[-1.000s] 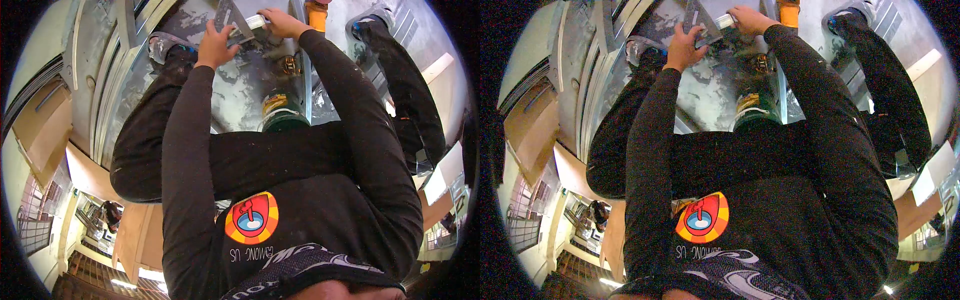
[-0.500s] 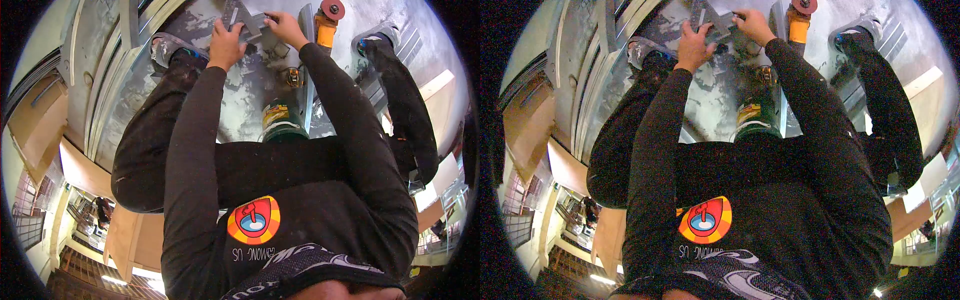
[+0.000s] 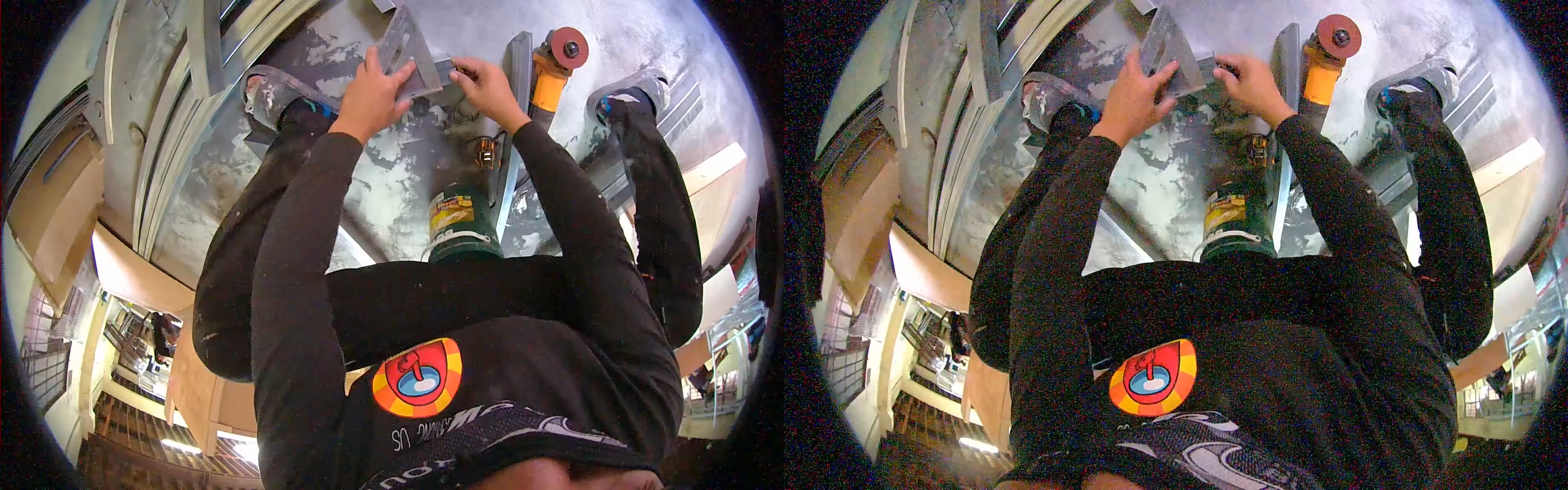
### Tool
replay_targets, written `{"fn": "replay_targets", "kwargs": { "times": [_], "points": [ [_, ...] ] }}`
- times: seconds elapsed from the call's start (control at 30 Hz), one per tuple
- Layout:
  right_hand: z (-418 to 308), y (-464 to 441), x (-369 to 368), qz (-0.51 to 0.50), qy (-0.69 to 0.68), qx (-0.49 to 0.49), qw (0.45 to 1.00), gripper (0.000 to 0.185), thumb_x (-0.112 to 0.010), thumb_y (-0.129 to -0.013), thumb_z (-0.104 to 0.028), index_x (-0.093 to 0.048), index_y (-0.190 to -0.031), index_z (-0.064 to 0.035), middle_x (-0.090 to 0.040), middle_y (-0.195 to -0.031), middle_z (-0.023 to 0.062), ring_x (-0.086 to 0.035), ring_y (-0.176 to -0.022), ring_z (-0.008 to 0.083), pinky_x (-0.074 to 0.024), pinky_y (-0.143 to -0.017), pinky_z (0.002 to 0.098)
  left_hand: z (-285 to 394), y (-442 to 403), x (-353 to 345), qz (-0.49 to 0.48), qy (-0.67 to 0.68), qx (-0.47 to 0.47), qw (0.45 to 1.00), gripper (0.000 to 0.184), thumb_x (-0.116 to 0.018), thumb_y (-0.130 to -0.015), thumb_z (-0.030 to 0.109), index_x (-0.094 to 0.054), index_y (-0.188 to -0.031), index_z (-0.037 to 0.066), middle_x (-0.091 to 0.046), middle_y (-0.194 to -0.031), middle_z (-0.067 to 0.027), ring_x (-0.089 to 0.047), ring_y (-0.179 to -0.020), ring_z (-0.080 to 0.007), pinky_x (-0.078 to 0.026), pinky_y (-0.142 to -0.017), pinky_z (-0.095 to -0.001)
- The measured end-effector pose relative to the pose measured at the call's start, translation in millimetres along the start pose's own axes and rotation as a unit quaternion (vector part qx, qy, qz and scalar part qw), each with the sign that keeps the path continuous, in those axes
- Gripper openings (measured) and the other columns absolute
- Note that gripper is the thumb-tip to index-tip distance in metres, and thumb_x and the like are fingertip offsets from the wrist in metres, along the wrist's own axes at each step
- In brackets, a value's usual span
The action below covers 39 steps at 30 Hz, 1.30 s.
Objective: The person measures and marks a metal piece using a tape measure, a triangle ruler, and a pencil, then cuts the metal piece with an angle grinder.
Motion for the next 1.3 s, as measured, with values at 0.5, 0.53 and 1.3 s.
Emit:
{"fn": "replay_targets", "kwargs": {
  "times": [0.5,0.53,1.3],
  "points": [
    [-17.8,0.0,5.2,-0.017,0.033,0.039,0.999,0.027,-0.068,-0.091,-0.017,-0.071,-0.113,-0.0011,-0.071,-0.104,0.0204,-0.069,-0.094,0.0376,-0.054,-0.084,0.0403,-4.1,-4.3,0.7,-0.049,0.068,-0.035,0.996,0.07,-0.083,-0.075,0.041,-0.057,-0.139,0.027,-0.035,-0.142,-0.0387,-0.064,-0.102,-0.0516,-0.055,-0.089,-0.0486],
    [-18.5,0.8,5.8,-0.017,0.032,0.037,0.999,0.027,-0.068,-0.091,-0.017,-0.071,-0.113,-0.0011,-0.071,-0.104,0.0204,-0.069,-0.094,0.0376,-0.054,-0.084,0.0403,-4.2,-3.8,0.9,-0.051,0.073,-0.033,0.995,0.07,-0.083,-0.076,0.041,-0.057,-0.139,0.027,-0.035,-0.142,-0.0384,-0.064,-0.102,-0.0515,-0.055,-0.089,-0.0485],
    [-24.0,2.3,6.3,0.001,0.043,0.081,0.996,0.027,-0.068,-0.092,-0.018,-0.07,-0.113,-0.0016,-0.069,-0.1,0.0208,-0.068,-0.091,0.0382,-0.0537,-0.08,0.0417,-6.7,-1.7,3.1,-0.033,0.092,-0.018,0.995,0.071,-0.087,-0.071,0.036,-0.06,-0.136,0.029,-0.035,-0.143,-0.0347,-0.061,-0.109,-0.0513,-0.056,-0.091,-0.0473]
  ]
}}
Point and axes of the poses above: each hand's wrist, its own y-axis away from the middle knuckle, its own x-axis out of the back of the hand, z = x × y, the point moved 8 cm from there along -y, towards the middle knuckle
